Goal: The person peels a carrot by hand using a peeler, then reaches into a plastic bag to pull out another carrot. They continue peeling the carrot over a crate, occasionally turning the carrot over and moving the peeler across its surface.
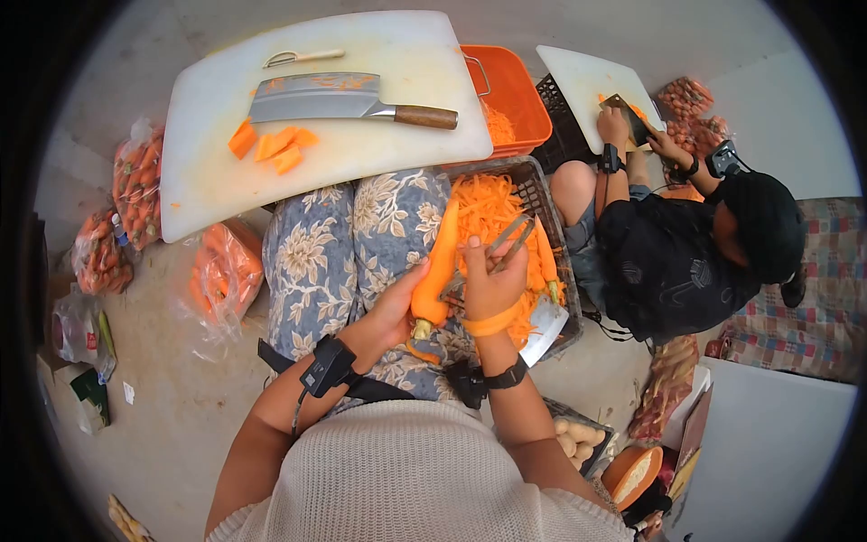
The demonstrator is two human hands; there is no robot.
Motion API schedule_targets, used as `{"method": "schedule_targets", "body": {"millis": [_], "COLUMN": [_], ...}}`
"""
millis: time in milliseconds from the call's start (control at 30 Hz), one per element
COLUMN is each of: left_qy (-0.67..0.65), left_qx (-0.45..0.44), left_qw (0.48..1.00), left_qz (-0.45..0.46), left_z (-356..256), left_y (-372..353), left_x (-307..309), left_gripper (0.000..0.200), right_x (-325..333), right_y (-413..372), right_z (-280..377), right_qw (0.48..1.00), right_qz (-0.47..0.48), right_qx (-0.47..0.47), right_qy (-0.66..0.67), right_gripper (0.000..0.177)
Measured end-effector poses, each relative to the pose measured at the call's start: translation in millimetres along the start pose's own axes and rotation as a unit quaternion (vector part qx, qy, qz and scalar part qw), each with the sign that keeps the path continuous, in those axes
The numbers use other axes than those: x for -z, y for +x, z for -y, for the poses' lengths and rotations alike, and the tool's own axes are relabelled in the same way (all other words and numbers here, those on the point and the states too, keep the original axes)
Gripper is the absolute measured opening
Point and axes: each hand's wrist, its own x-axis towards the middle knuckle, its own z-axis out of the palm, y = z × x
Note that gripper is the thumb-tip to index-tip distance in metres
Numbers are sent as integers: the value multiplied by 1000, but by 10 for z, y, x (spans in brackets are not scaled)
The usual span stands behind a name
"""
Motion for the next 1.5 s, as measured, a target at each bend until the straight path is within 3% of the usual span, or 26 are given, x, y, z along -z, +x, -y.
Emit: {"method": "schedule_targets", "body": {"millis": [100,167,433,700,800,833,900,1067,1233,1300,1367,1433,1500], "left_qy": [-11,10,30,10,82,65,49,-15,-13,-3,3,16,39], "left_qx": [-10,-39,-27,-19,3,10,17,58,27,29,4,-2,-4], "left_qw": [1000,999,999,1000,997,998,999,997,996,995,995,994,989], "left_qz": [-5,29,-2,-20,-9,-2,6,38,83,99,101,107,142], "left_z": [33,-54,-75,33,21,3,-13,-26,5,-16,-9,-19,-23], "left_y": [3,-97,-29,76,46,42,34,60,64,47,-19,-45,-52], "left_x": [-58,-180,-151,-33,52,57,82,103,98,69,36,34,29], "left_gripper": [44,42,41,40,43,43,43,45,41,40,41,41,40], "right_x": [-157,-162,-179,-148,52,128,244,261,103,89,107,181,326], "right_y": [-217,-284,-212,20,318,366,398,187,-129,-185,-119,-17,16], "right_z": [105,69,-34,-122,-315,-306,-267,-105,72,-65,-46,55,6], "right_qw": [999,996,989,1000,998,998,989,990,995,997,998,992,992], "right_qz": [5,35,37,-8,-57,-56,-66,-67,-46,61,35,-49,-66], "right_qx": [2,33,60,-2,-18,-16,-127,-127,-61,26,29,-94,-68], "right_qy": [36,-79,-129,-13,-15,-13,23,4,69,33,35,75,83], "right_gripper": [25,27,30,29,28,28,25,24,26,26,26,27,26]}}
